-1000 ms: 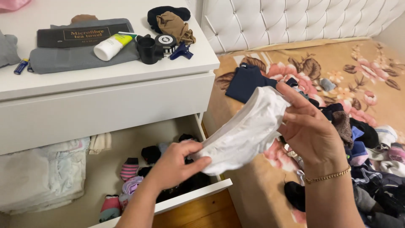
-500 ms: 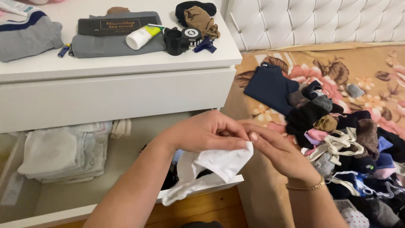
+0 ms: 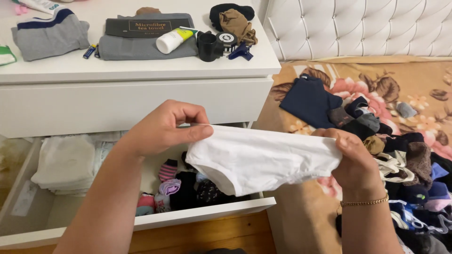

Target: The person removes socks and small towels from a bedroom drawer, folds each item, and places them back into the drawer in a neat stack. The process is repeated for several items, gradually organizing the drawer contents.

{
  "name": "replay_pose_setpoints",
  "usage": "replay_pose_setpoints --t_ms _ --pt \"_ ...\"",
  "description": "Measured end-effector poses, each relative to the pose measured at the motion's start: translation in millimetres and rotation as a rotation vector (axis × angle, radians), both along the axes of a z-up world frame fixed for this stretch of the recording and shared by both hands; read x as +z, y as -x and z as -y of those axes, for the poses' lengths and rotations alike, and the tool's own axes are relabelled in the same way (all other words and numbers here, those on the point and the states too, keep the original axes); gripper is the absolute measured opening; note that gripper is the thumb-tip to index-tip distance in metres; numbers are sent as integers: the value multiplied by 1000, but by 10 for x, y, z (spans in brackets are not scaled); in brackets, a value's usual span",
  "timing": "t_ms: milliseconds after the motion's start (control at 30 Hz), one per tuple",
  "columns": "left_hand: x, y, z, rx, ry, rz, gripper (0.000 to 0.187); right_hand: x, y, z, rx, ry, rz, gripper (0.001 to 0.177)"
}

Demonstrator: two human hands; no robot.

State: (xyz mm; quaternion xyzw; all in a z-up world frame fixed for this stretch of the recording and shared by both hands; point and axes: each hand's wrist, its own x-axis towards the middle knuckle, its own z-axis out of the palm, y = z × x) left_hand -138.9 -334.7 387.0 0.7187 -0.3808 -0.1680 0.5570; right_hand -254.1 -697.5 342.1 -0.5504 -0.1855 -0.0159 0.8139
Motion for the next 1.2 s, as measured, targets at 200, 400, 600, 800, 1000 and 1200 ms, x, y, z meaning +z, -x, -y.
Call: replay_pose_setpoints --t_ms 200,400,600,800,1000,1200 --pt "-166 4 -28 320 -278 511 19 -221 -149 35 -276 418 -4 10" --pt "-763 279 -164 221 -468 931 16 -964 -64 -131 -325 571 16 22" --pt "-2035 985 -312 125 -572 690 48 -2037 538 -277 -151 773 -309 32" --pt "-2717 1395 -383 183 -499 552 24 -2175 800 -425 -2 1006 -357 16" --pt "-2865 1252 -274 361 -160 25 22 -1910 687 -568 -95 572 -567 23" --pt "-3353 873 -95 735 88 -645 26 -2436 420 -639 -478 417 -709 18"
